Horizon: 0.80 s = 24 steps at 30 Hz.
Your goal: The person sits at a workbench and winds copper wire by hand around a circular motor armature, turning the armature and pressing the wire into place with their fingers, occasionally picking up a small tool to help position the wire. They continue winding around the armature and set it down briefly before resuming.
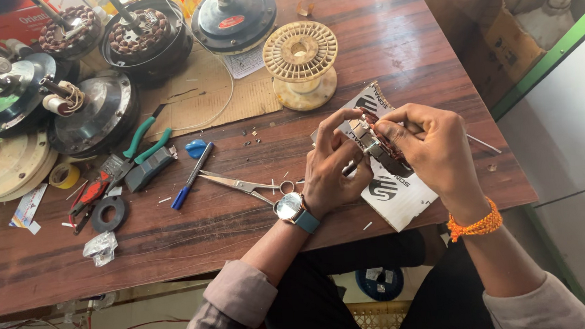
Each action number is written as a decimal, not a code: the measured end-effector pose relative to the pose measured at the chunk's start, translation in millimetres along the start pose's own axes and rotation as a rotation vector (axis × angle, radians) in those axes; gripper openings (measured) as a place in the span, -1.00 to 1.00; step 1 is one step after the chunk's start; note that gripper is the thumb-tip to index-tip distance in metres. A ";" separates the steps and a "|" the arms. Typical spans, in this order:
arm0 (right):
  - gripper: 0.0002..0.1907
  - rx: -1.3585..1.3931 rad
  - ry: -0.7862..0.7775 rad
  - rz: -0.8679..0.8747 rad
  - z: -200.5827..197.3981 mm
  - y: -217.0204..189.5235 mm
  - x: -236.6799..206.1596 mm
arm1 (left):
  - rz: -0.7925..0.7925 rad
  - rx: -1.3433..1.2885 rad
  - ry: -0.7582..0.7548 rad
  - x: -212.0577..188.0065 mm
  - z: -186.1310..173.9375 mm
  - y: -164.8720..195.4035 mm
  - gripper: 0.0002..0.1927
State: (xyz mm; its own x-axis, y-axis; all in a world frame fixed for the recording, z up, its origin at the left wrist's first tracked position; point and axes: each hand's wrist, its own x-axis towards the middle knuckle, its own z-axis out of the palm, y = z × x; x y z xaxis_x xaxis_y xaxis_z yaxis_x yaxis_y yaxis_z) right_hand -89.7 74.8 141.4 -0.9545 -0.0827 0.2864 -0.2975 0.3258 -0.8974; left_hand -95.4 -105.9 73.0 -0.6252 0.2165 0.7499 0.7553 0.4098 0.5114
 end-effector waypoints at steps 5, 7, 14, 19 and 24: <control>-0.86 -0.025 0.021 0.088 -5.7 6.7 -2.3 | 0.018 0.009 0.018 -0.5 -0.2 -0.4 -0.83; -0.84 -0.013 0.052 0.152 -13.5 11.9 -6.2 | 0.016 0.038 0.002 -1.5 1.1 -1.2 -0.87; -0.86 0.131 0.093 0.110 -26.3 38.1 -9.5 | 0.059 0.080 -0.069 -6.5 1.7 -9.1 -0.83; -0.84 0.190 0.128 0.150 -36.6 51.7 -14.3 | 0.078 0.037 -0.166 -6.4 -0.2 -9.6 -0.66; -0.84 0.208 0.126 0.200 -51.0 61.3 -26.4 | 0.245 0.191 -0.202 -4.3 -1.5 -5.4 -0.43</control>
State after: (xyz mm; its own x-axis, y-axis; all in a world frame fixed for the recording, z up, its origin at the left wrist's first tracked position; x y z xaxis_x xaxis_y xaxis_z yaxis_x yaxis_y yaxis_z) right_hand -81.8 145.0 95.9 -0.9885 0.0849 0.1252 -0.1143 0.1227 -0.9858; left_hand -96.5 -110.4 67.5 -0.4710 0.4913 0.7326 0.8490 0.4778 0.2255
